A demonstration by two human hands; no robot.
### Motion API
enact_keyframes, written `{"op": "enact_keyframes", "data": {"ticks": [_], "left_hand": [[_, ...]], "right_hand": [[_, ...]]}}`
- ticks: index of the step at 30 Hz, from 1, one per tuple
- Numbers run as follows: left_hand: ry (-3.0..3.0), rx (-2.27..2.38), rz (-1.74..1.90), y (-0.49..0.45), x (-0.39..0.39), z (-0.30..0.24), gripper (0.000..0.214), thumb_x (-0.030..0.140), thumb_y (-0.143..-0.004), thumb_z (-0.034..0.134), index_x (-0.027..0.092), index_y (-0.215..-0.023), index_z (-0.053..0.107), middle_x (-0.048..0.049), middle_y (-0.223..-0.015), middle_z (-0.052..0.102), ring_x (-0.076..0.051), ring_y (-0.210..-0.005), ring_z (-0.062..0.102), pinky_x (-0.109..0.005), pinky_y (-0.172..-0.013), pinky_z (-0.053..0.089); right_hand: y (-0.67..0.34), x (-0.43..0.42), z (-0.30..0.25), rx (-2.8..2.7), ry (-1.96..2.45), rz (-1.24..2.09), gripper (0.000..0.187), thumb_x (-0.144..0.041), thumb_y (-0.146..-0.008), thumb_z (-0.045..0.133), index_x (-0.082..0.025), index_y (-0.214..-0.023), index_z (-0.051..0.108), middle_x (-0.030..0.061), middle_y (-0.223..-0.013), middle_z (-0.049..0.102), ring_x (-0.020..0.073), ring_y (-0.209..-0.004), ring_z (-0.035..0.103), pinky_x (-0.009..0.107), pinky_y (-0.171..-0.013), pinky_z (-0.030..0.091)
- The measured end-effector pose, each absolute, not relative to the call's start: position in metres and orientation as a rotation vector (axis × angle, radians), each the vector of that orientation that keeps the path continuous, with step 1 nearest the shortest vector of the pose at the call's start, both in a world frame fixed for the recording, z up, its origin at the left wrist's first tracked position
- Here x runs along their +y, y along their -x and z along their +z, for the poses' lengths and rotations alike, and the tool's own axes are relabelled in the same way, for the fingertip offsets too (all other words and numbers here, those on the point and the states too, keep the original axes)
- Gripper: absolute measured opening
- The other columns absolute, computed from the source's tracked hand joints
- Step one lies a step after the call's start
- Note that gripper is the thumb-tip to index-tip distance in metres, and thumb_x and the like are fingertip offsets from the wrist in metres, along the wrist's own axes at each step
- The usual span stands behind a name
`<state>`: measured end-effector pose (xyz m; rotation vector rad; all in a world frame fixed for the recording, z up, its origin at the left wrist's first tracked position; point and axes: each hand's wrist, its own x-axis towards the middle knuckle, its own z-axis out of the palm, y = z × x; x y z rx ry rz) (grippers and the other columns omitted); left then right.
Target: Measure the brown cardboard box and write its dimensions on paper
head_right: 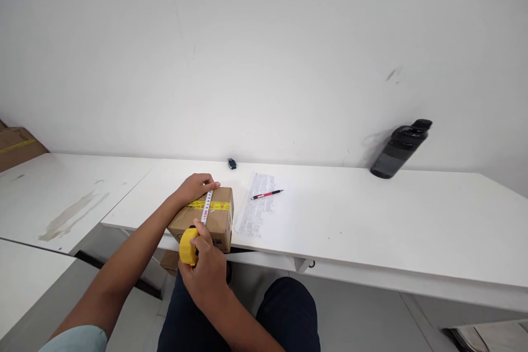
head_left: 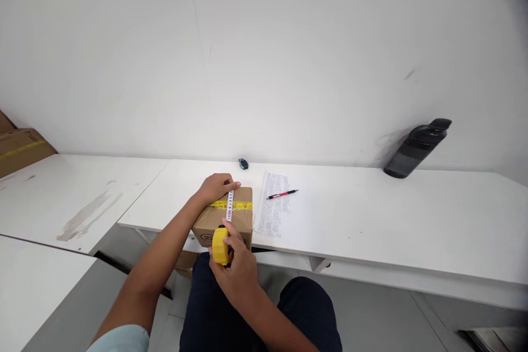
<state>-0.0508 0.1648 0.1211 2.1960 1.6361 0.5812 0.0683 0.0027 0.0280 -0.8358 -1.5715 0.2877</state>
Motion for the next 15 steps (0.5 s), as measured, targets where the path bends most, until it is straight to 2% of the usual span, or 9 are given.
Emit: {"op": "enact_keyframes", "data": {"ticks": [3,6,8,10,12,15], "left_hand": [[-2.217,1.667,0.636,0.05,0.162,0.122,0.047,0.066,-0.083,0.05,0.022,-0.072,0.062,-0.0025,-0.076,0.067,-0.021,-0.072,0.056,-0.031,-0.064,0.035],[-2.264,1.68,0.678,0.049,0.158,0.122,0.048,0.066,-0.085,0.047,0.022,-0.069,0.06,-0.0028,-0.074,0.066,-0.021,-0.071,0.055,-0.031,-0.065,0.036],[-2.277,1.68,0.722,0.049,0.157,0.123,0.051,0.065,-0.088,0.04,0.022,-0.068,0.06,-0.0032,-0.073,0.065,-0.021,-0.071,0.055,-0.032,-0.067,0.037],[-2.205,1.665,0.809,0.053,0.157,0.124,0.056,0.066,-0.09,0.032,0.022,-0.069,0.06,-0.0039,-0.075,0.066,-0.022,-0.074,0.057,-0.033,-0.07,0.04],[-2.069,1.634,0.922,0.064,0.157,0.126,0.062,0.069,-0.09,0.027,0.021,-0.074,0.063,-0.0051,-0.079,0.067,-0.023,-0.078,0.059,-0.033,-0.075,0.043],[-1.882,1.661,1.0,0.094,0.154,0.128,0.067,0.077,-0.084,0.032,0.02,-0.077,0.066,-0.0065,-0.082,0.07,-0.025,-0.082,0.06,-0.034,-0.08,0.045]], "right_hand": [[-0.07,0.0,0.023,-1.56,0.852,0.359,0.035,-0.019,-0.08,0.059,-0.024,-0.113,0.048,0.0138,-0.134,0.061,0.0238,-0.109,0.069,0.034,-0.084,0.058],[-0.075,-0.002,0.022,-1.524,0.914,0.465,0.051,-0.022,-0.081,0.062,-0.023,-0.13,0.046,0.0107,-0.136,0.061,0.0244,-0.115,0.066,0.037,-0.092,0.057],[-0.08,-0.004,0.023,-1.487,0.948,0.562,0.062,-0.024,-0.082,0.064,-0.024,-0.14,0.043,0.0081,-0.137,0.06,0.0244,-0.12,0.063,0.037,-0.094,0.056],[-0.087,-0.005,0.022,-1.427,0.956,0.652,0.065,-0.025,-0.083,0.064,-0.027,-0.143,0.042,0.0064,-0.138,0.059,0.0239,-0.124,0.06,0.037,-0.098,0.054],[-0.096,-0.006,0.02,-1.311,0.923,0.703,0.063,-0.026,-0.084,0.065,-0.025,-0.143,0.042,0.0089,-0.14,0.058,0.0243,-0.128,0.056,0.039,-0.102,0.052],[-0.107,-0.005,0.015,-1.088,0.845,0.742,0.057,-0.028,-0.084,0.067,-0.021,-0.135,0.042,0.0153,-0.14,0.056,0.0252,-0.13,0.054,0.042,-0.102,0.05]]}}
